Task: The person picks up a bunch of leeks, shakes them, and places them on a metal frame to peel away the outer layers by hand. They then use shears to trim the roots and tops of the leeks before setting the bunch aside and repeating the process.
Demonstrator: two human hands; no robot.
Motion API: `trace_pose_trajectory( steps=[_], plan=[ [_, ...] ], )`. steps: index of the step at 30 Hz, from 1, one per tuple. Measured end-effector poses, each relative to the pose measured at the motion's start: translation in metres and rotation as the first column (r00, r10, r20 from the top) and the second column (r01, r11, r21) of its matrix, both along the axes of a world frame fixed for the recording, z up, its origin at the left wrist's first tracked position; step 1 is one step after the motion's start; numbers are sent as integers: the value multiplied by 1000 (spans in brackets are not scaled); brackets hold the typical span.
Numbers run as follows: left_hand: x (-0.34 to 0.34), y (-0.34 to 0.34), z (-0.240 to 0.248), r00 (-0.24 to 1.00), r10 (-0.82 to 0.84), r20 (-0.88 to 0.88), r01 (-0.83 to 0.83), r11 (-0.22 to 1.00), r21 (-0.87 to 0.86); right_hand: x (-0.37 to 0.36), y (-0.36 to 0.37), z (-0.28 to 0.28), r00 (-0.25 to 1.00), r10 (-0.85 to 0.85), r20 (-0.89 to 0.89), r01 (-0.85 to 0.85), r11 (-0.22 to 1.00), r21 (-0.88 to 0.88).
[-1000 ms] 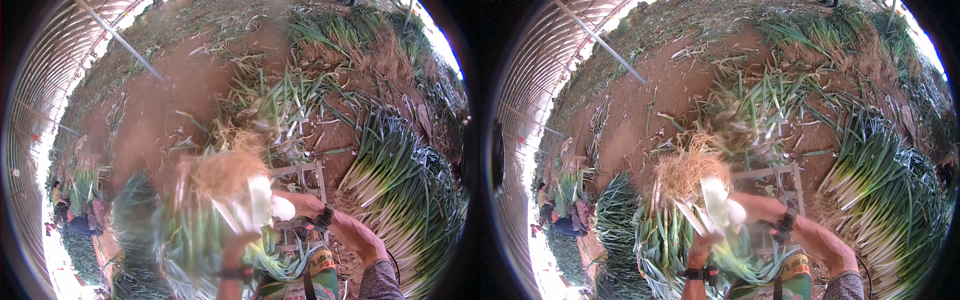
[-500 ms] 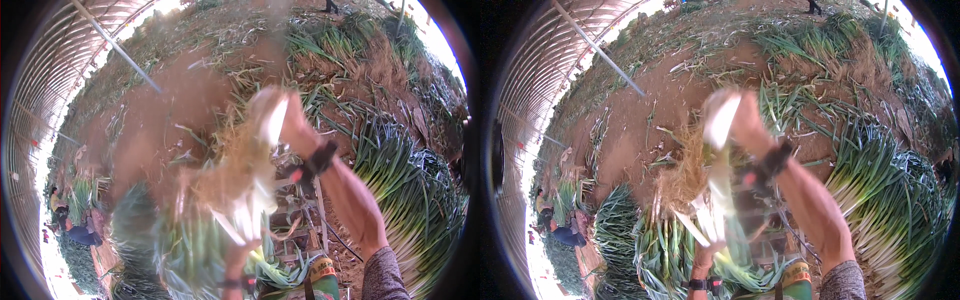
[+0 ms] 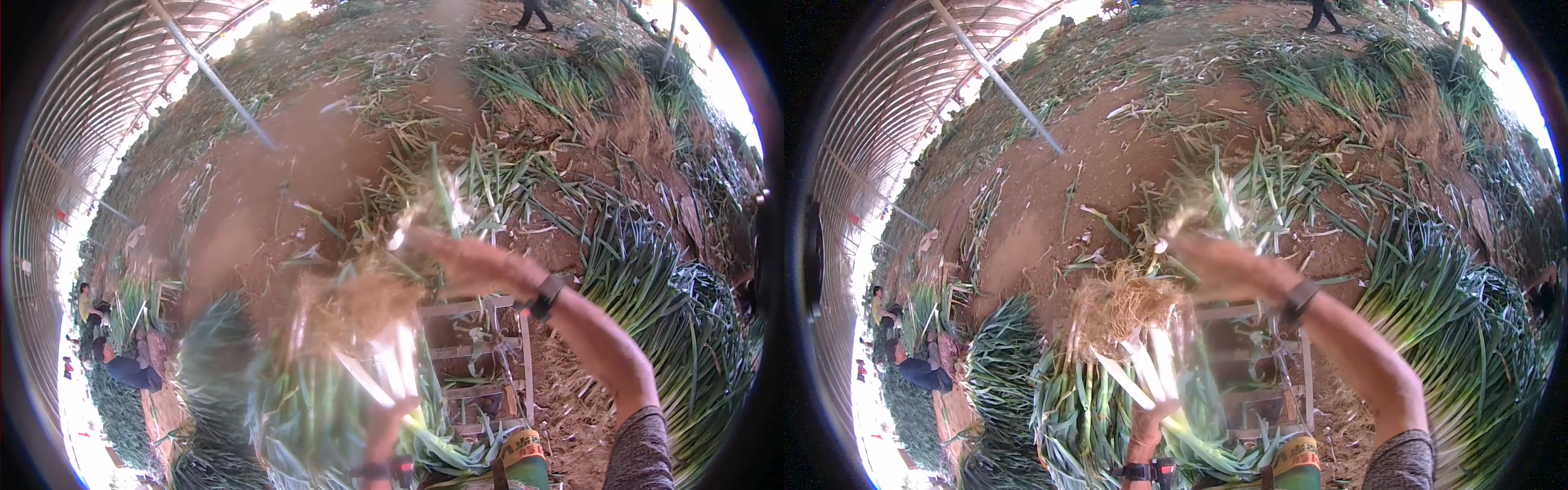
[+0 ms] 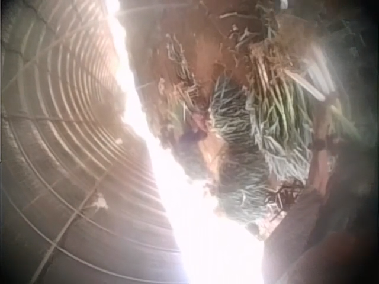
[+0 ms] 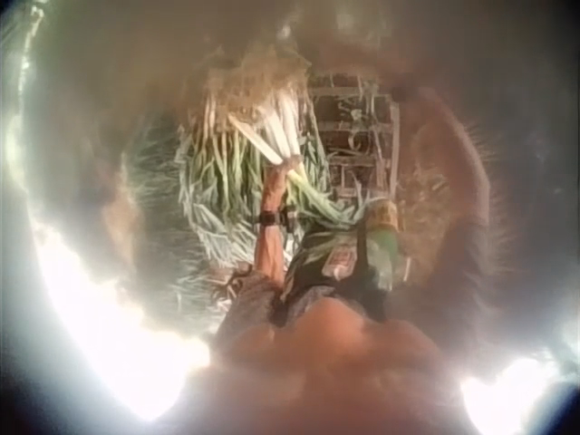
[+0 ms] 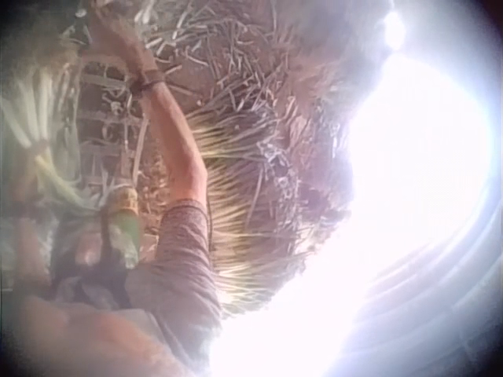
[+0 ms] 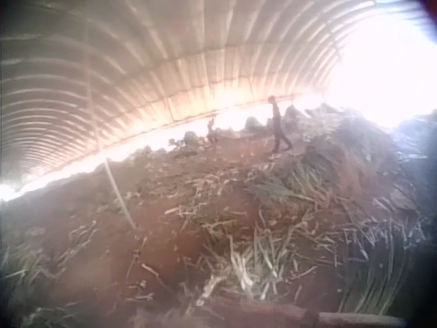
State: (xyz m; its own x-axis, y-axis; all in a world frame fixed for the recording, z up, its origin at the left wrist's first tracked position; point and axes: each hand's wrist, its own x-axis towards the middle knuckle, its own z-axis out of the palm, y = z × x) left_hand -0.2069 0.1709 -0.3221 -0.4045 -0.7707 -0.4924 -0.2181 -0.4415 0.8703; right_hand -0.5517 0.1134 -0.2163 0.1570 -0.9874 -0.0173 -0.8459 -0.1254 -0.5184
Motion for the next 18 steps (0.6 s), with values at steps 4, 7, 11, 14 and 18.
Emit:
trace_pose_trajectory(
  steps=[4,7,11,14,18],
  plan=[
    [7,10,-6,992,-86,87,81,994,67,56,6,-20,943,-182,278,165,983,82],
    [-2,17,5,978,-159,137,152,987,61,43,-6,-13,881,-290,374,269,957,109],
    [-16,2,21,995,-63,75,61,998,29,22,-26,12,772,-407,488,389,910,145],
    [-20,-2,18,997,-52,53,54,997,-48,4,-27,32,724,-428,540,473,879,63],
    [-38,7,40,992,-120,22,122,990,-77,-46,-41,31,743,-592,312,665,705,-245]
  ],
)
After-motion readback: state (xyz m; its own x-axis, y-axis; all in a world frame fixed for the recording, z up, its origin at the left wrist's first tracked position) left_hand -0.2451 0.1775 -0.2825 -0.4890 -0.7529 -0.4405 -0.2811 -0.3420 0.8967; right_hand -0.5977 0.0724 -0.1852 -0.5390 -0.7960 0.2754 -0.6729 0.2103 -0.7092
